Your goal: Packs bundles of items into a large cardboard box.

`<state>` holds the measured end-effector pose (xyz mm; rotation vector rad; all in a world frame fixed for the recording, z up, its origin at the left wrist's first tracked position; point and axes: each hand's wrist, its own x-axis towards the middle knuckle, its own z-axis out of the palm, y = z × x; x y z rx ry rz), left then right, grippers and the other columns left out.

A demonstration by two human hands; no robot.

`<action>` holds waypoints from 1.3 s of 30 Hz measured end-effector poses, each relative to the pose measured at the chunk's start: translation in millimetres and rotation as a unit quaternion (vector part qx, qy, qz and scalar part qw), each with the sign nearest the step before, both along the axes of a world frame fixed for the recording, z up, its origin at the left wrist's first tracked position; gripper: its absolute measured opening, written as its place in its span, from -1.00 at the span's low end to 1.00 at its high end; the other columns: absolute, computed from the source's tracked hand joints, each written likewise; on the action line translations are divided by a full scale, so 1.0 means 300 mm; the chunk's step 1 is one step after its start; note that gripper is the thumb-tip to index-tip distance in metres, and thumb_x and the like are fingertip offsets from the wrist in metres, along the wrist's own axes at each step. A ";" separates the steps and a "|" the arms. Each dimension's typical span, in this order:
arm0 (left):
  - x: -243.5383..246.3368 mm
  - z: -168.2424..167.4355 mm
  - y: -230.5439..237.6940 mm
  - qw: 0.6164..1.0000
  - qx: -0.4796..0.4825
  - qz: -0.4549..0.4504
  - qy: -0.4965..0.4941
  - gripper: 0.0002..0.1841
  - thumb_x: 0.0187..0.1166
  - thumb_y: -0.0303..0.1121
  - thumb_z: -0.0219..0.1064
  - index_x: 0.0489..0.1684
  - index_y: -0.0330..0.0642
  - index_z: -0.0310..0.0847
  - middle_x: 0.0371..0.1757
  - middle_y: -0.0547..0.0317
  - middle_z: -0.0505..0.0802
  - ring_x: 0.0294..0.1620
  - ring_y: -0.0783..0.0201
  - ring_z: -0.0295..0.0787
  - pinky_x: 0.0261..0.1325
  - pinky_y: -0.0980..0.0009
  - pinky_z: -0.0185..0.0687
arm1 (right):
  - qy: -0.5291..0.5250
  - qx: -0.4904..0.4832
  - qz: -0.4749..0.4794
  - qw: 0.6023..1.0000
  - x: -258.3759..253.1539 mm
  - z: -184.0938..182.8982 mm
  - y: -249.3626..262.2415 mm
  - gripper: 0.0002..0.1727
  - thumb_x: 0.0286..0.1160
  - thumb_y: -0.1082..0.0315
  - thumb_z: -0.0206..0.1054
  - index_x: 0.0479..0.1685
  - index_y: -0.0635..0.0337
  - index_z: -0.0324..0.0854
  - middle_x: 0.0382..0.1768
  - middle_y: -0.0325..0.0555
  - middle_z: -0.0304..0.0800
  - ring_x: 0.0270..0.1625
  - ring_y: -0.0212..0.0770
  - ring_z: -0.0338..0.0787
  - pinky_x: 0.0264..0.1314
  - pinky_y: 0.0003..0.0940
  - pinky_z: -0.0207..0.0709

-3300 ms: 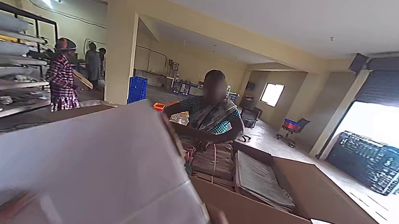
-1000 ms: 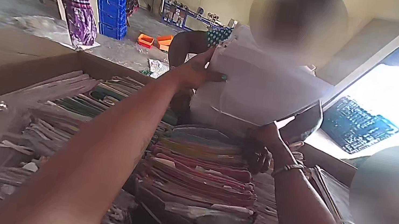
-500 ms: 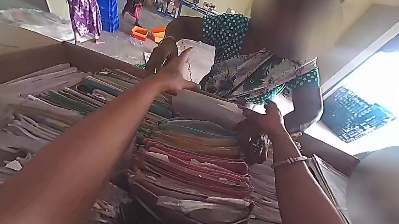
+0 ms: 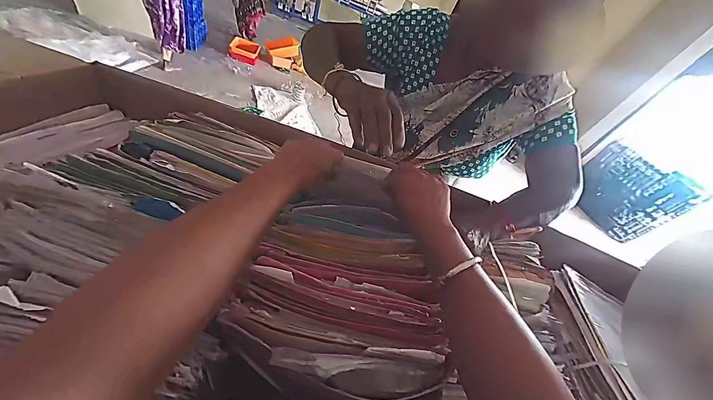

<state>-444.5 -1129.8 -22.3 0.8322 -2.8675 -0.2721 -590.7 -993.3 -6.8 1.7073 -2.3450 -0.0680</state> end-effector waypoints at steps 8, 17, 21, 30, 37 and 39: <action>0.003 -0.024 0.011 0.998 -0.044 0.008 0.043 -0.81 0.69 -0.48 0.21 -0.02 -0.43 0.70 0.06 -0.36 0.81 0.20 -0.38 0.75 0.12 -0.36 0.58 | -0.019 0.012 -0.078 0.997 -0.029 0.032 0.008 -0.77 0.67 0.42 0.27 0.10 0.32 0.78 0.38 0.22 0.67 0.33 0.31 0.73 0.21 0.35 0.58; -0.033 -0.053 -0.010 0.998 0.003 0.007 0.063 -0.67 0.64 -0.39 0.34 0.28 -0.36 0.61 0.22 -0.35 0.76 0.32 -0.35 0.70 0.28 -0.34 0.56 | -0.038 0.030 -0.156 0.987 -0.035 0.024 -0.007 -0.67 0.52 0.46 0.38 0.19 0.47 0.66 0.57 0.32 0.45 0.55 0.37 0.52 0.23 0.37 0.54; -0.008 -0.051 -0.015 0.996 -0.013 -0.020 0.088 -0.73 0.67 -0.45 0.27 0.24 -0.30 0.68 0.21 -0.29 0.81 0.31 -0.31 0.73 0.28 -0.33 0.56 | 0.005 0.047 -0.137 0.989 -0.040 0.023 0.000 -0.73 0.47 0.50 0.41 0.12 0.37 0.77 0.61 0.24 0.43 0.64 0.32 0.39 0.30 0.36 0.44; -0.049 -0.083 -0.021 0.994 0.000 0.046 0.102 -0.75 0.72 -0.39 0.20 0.05 -0.40 0.72 0.08 -0.37 0.82 0.23 -0.36 0.75 0.23 -0.35 0.57 | -0.079 0.067 -0.182 0.978 -0.052 0.026 -0.008 -0.66 0.73 0.22 0.21 0.24 0.19 0.73 0.30 0.28 0.75 0.40 0.35 0.69 0.21 0.45 0.52; -0.013 -0.041 -0.067 0.995 0.085 -0.015 0.056 -0.47 0.45 -0.41 0.51 0.43 -0.30 0.53 0.31 -0.29 0.75 0.39 -0.28 0.66 0.41 -0.34 0.48 | -0.121 0.010 -0.167 0.978 -0.091 0.048 0.034 -0.38 0.38 0.28 0.56 0.52 0.04 0.57 0.35 0.33 0.70 0.44 0.45 0.62 0.29 0.58 0.41; 0.020 -0.001 -0.063 0.991 0.127 -0.031 0.038 -0.25 0.38 -0.38 0.60 0.58 -0.42 0.34 0.34 -0.39 0.70 0.41 -0.31 0.62 0.45 -0.28 0.43 | -0.147 -0.025 -0.150 0.977 -0.112 0.083 0.054 -0.21 0.21 0.33 0.67 0.58 0.05 0.49 0.39 0.35 0.65 0.48 0.48 0.56 0.32 0.62 0.36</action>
